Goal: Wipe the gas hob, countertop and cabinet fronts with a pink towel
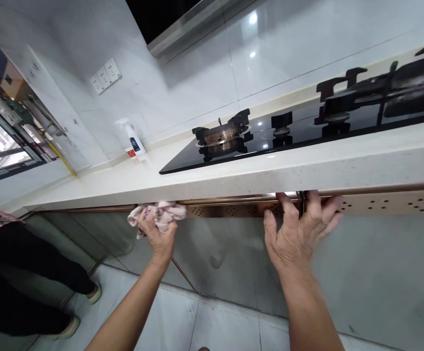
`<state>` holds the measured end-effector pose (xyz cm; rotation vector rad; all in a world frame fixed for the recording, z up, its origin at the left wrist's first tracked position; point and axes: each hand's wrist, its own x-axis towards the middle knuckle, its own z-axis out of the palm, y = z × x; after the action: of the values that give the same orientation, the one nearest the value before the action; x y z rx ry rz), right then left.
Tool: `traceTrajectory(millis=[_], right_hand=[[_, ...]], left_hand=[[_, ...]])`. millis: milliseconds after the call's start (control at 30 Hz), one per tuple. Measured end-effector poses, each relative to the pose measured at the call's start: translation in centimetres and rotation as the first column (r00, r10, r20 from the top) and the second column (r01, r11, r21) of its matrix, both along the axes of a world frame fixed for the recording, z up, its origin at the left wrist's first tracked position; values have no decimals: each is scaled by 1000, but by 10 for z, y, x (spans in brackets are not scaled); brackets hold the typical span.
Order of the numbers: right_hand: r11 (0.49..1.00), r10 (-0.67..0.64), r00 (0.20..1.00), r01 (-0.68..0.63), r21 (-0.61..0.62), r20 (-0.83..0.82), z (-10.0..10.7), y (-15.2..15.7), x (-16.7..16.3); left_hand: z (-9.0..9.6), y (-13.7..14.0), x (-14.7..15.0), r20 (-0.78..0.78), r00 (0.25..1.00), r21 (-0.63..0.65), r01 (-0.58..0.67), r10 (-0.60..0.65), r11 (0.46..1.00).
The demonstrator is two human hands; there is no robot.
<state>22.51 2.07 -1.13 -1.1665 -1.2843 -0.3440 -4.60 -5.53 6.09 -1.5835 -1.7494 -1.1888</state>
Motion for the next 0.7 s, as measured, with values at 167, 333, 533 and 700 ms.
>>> traceTrajectory(millis=[167,333,533,700], right_hand=[[999,24,999,-23,-33,29,-2,-5,2],[995,96,995,-96,23,-2,-6,-10,23],[990,97,995,-94,-107,27,-3,-18,36],[990,55,996,-46,-132,70,-4,-17,28]], left_hand=[[-38,21,73,-177,976,39,138,-129,990],[-54,43,159,-536,786,57,396,-306,916],[-28,42,142,-667,665,-54,406,-335,912],[-30,30,45,-601,759,-6,308,-250,951]])
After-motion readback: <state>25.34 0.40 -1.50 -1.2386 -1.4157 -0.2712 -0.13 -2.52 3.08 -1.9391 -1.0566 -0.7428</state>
